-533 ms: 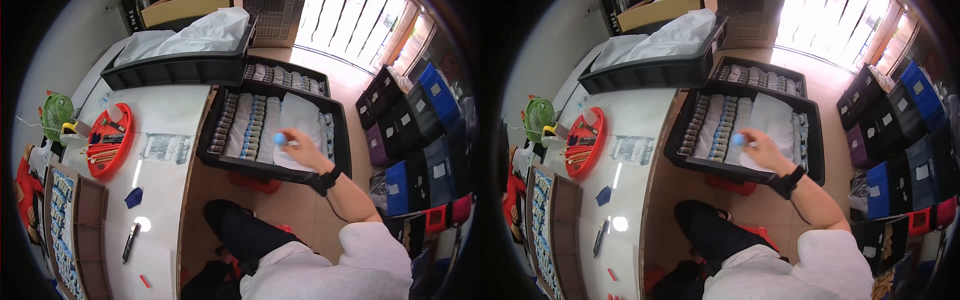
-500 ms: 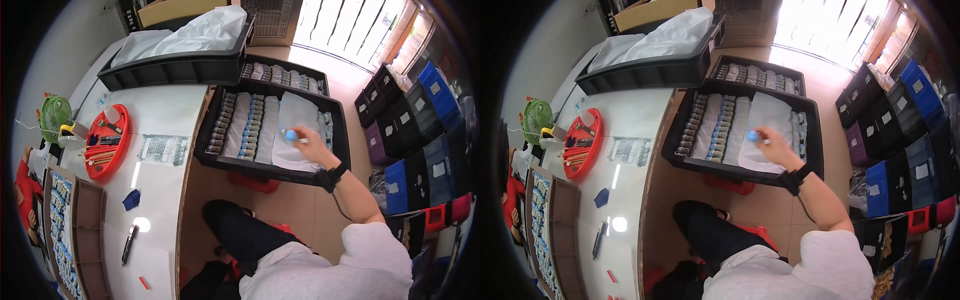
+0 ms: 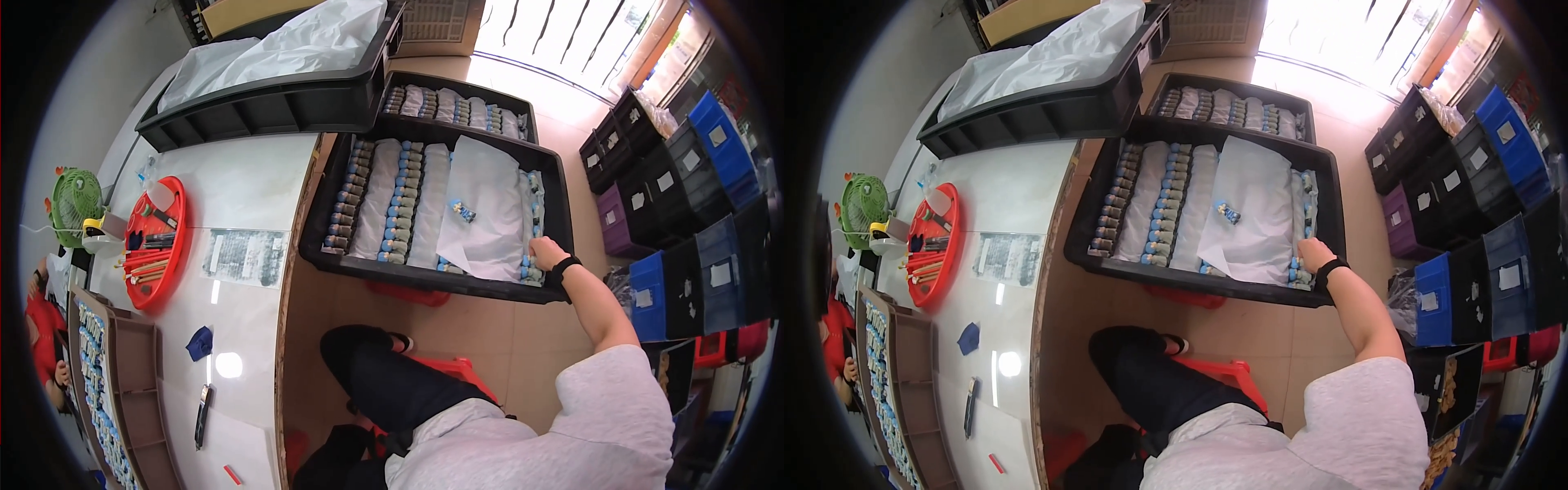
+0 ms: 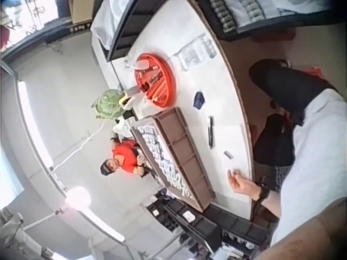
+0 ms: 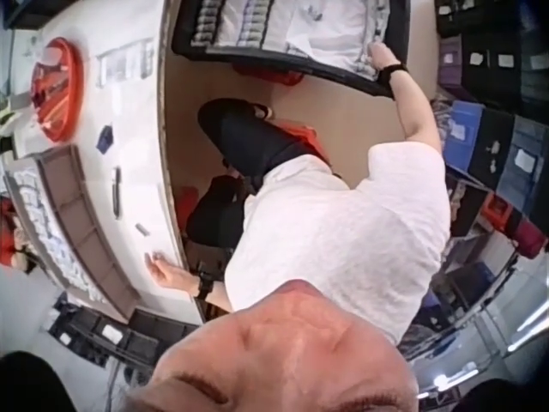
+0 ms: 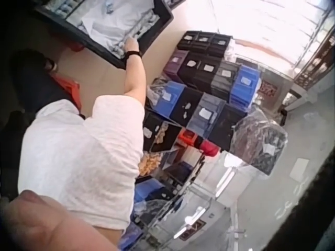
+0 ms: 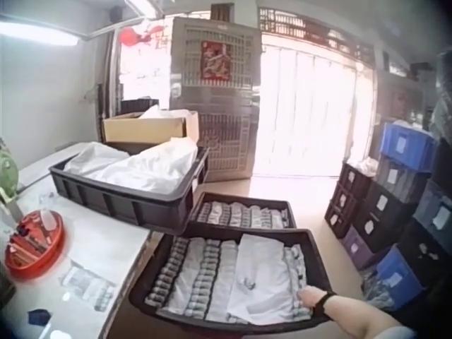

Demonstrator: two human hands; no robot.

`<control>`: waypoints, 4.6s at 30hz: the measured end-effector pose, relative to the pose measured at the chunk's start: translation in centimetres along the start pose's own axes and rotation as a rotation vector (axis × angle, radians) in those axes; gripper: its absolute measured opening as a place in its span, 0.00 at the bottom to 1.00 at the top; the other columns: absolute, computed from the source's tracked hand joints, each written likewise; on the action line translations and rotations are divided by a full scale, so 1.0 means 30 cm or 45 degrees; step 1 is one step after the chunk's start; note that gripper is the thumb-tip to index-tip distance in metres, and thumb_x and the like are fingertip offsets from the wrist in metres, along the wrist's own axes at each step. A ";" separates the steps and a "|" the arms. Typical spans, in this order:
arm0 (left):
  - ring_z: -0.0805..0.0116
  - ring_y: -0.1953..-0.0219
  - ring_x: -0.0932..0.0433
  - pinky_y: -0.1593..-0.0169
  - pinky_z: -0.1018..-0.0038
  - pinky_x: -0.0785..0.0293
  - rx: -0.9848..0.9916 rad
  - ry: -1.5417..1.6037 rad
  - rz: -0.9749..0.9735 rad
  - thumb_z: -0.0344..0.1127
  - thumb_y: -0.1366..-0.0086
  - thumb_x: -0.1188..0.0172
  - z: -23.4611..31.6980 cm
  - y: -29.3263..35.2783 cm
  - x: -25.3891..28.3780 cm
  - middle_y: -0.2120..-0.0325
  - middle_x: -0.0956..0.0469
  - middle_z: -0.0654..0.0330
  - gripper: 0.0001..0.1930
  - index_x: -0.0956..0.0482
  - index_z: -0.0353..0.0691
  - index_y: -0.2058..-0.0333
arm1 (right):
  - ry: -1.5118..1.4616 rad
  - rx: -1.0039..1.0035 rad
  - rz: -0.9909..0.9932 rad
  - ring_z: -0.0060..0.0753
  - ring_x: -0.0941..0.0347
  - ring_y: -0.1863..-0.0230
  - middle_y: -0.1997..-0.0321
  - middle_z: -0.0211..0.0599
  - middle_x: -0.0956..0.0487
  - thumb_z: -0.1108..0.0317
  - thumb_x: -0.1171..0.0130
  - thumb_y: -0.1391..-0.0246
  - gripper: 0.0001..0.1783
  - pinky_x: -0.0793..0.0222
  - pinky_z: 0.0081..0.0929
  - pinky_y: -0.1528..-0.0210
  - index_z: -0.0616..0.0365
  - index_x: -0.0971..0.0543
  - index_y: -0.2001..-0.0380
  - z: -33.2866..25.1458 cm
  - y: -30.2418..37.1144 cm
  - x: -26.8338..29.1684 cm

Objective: The recorder is assembling and inspecting small blue figurines at a factory workstation, using adhesive and hand tools.

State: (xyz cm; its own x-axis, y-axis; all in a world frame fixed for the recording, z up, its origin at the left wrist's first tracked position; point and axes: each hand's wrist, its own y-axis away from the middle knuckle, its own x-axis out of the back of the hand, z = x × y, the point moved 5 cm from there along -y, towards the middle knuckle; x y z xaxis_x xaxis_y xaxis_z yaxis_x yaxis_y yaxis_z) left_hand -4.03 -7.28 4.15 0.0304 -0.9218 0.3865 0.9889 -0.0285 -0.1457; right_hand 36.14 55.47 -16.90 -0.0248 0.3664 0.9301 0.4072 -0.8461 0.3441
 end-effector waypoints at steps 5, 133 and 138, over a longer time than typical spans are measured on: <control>0.64 0.60 0.28 0.53 0.73 0.31 0.040 0.019 0.015 0.29 0.36 0.52 -0.025 0.003 0.006 0.61 0.27 0.51 0.15 0.29 0.28 0.53 | -0.094 0.041 -0.015 0.50 0.27 0.64 0.72 0.46 0.24 0.80 0.46 0.66 0.08 0.30 0.35 0.63 0.59 0.26 0.76 -0.003 0.007 0.001; 0.47 0.39 0.50 0.39 0.62 0.47 -0.028 -1.575 -1.103 0.38 0.68 0.28 -0.054 -1.037 0.457 0.41 0.50 0.44 0.53 0.48 0.55 0.40 | -1.012 1.404 -0.276 0.18 0.31 0.75 0.76 0.32 0.27 0.80 0.47 0.51 0.03 0.36 0.14 0.71 0.67 0.26 0.70 -1.933 0.532 0.218; 0.48 0.40 0.50 0.40 0.64 0.46 0.097 -1.426 -1.101 0.39 0.65 0.29 -0.049 -1.040 0.464 0.43 0.50 0.43 0.51 0.47 0.55 0.40 | -1.020 1.405 -0.283 0.18 0.31 0.75 0.76 0.32 0.27 0.80 0.47 0.51 0.03 0.36 0.14 0.71 0.67 0.26 0.70 -1.942 0.536 0.214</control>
State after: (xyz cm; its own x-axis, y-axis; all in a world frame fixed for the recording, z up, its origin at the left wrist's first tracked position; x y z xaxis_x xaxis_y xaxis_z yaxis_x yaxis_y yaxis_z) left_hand -34.69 -19.79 12.74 -0.5180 0.1657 0.8392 0.7589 -0.3637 0.5402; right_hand -10.67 21.66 2.09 0.1896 0.8908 0.4129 0.9785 -0.1367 -0.1544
